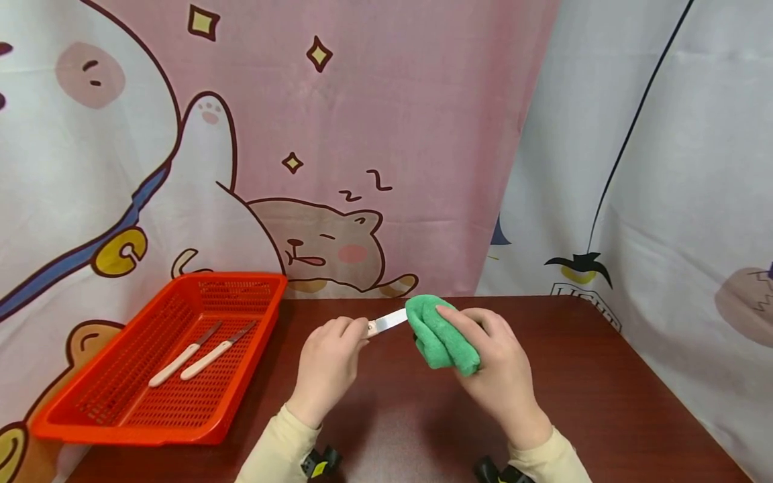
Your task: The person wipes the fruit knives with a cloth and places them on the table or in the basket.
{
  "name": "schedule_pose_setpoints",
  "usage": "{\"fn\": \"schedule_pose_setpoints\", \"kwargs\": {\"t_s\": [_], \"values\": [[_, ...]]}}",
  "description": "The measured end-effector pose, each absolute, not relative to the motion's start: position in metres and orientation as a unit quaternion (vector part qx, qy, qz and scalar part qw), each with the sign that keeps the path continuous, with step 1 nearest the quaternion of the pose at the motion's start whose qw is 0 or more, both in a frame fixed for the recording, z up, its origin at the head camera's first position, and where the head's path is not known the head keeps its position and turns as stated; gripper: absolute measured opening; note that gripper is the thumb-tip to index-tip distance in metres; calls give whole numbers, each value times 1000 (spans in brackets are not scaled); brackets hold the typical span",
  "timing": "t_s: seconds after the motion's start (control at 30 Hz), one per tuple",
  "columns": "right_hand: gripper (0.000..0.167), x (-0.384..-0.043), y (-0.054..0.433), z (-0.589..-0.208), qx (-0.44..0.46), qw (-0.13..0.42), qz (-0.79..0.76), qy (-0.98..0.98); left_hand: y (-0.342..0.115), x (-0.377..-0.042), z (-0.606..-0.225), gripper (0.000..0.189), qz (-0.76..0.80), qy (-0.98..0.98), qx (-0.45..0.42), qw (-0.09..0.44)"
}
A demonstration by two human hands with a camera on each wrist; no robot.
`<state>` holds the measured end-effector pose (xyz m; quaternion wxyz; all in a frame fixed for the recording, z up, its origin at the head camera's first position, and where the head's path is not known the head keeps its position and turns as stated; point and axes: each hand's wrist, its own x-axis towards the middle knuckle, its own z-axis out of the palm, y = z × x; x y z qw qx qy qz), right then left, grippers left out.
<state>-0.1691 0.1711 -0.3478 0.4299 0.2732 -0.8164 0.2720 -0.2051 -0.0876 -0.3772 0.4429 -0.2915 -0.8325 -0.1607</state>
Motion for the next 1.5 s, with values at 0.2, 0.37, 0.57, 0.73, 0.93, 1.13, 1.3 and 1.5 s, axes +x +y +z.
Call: {"fn": "schedule_pose_setpoints", "kwargs": {"t_s": [0.2, 0.37, 0.57, 0.73, 0.93, 1.13, 1.3, 1.5], "values": [[80, -172, 157, -358, 295, 421, 256, -819, -82, -205, -381, 23, -131, -825, -295, 464], [79, -175, 148, -368, 304, 411, 245, -824, -78, -206, -386, 21, -116, -814, -302, 482], [80, -180, 142, -381, 302, 410, 224, -831, -73, -206, -393, 35, -119, -815, -304, 478], [76, -184, 140, -388, 290, 405, 216, -840, -71, -206, -395, 35, -130, -816, -303, 475], [72, -186, 143, -390, 280, 406, 210, -844, -70, -206, -396, 30, -142, -809, -304, 483], [73, -189, 151, -386, 258, 414, 203, -849, -70, -206, -395, 19, -150, -803, -294, 496], [74, -192, 160, -381, 239, 413, 207, -854, -72, -207, -394, 21, -155, -803, -287, 498], [76, -192, 169, -378, 218, 409, 207, -862, -73, -207, -394, 25, -163, -807, -283, 492]]}}
